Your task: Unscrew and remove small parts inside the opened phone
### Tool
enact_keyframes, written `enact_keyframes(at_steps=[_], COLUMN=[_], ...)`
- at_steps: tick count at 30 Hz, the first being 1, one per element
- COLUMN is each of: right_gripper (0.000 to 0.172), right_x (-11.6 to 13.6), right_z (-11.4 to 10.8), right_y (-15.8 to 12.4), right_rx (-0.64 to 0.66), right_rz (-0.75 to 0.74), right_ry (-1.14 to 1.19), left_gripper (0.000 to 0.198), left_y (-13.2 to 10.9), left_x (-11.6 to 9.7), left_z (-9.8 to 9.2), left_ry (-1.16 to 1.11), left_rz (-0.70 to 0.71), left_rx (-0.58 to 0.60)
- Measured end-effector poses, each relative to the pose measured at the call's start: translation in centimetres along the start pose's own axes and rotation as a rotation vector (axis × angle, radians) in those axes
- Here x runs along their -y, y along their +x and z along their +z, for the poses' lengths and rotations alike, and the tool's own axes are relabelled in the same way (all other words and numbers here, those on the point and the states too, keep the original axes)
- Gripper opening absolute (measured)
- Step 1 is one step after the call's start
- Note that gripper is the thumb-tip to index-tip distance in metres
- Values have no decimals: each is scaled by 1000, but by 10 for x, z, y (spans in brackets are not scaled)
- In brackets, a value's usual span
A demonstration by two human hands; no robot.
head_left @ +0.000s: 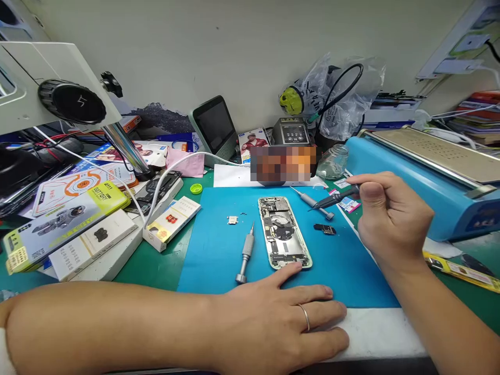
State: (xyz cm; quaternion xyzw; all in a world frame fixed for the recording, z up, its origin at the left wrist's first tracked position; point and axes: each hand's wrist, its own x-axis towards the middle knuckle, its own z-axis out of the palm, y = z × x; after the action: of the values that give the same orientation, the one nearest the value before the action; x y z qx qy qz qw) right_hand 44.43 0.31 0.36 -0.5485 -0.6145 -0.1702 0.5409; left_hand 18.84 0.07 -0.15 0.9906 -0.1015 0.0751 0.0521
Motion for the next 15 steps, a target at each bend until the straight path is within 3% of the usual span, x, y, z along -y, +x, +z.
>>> enact_keyframes(at_steps=[8, 13, 15], right_gripper=[31, 20, 27], right_x=[-6, -2, 2], right_z=[8, 7, 6], right_y=[-1, -2, -2], right_rx=[152, 234, 288], right_rz=[-122, -229, -242], right_ry=[24, -3, -16], left_gripper=[45, 43, 42], left_y=[1, 1, 1], left_x=[0, 0, 0], left_z=[0, -2, -1], left_ry=[31, 35, 32], left_rz=[5, 1, -4], left_rx=[3, -10, -10])
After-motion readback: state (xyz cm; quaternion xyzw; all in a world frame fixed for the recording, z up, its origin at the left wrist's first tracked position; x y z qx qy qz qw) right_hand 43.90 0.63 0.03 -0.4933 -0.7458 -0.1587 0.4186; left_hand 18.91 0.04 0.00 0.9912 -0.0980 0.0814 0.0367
